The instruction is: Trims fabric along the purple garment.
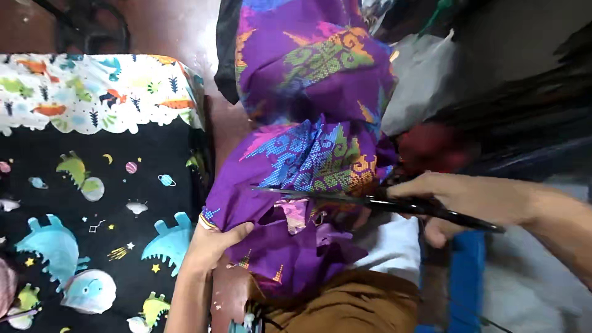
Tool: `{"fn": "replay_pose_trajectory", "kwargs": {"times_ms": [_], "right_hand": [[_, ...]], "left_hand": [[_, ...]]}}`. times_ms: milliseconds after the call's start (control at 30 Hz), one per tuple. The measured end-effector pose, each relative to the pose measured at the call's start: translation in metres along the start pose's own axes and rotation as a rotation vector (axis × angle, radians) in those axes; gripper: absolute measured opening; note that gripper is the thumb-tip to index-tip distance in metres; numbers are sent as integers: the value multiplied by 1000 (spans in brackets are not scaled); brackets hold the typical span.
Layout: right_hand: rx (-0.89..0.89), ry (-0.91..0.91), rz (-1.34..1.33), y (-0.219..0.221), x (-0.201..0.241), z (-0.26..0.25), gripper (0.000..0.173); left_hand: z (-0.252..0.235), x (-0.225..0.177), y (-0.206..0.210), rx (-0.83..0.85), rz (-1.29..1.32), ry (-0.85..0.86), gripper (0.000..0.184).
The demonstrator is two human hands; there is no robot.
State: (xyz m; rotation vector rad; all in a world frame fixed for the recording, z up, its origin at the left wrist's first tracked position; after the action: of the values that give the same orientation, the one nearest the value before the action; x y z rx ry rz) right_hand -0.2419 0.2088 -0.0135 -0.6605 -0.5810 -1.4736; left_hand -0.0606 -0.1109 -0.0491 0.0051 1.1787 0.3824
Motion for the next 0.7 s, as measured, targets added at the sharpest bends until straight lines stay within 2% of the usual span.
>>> {"fn": "replay_pose_trajectory", "kwargs": {"times_ms": [133, 233, 367, 700], "right_hand": [[-20, 14, 112, -15, 6, 3, 73], [-28, -10, 163, -22, 12, 6, 70], [-49, -136, 203, -25, 8, 6, 63], [-43, -176, 253, -21, 18, -3, 66]], "left_hand": [[1, 1, -3, 25, 23, -15, 40], [0, 1, -4, 44, 29, -2, 41], [2, -1, -5, 39, 19, -12, 40], [5, -4, -4, 115, 2, 28, 38]]}}
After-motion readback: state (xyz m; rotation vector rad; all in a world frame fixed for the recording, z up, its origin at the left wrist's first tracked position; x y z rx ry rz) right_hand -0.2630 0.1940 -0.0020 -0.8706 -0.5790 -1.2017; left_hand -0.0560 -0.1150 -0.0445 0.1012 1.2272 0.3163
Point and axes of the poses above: each hand's wrist, its own z-axis away from the middle knuckle, its own y-axis out of the palm, x = y × z, the point moved 5 cm from there along -z, towards the middle knuckle, and after that the axes turned 5 degrees about x, right-handed, at the moved point
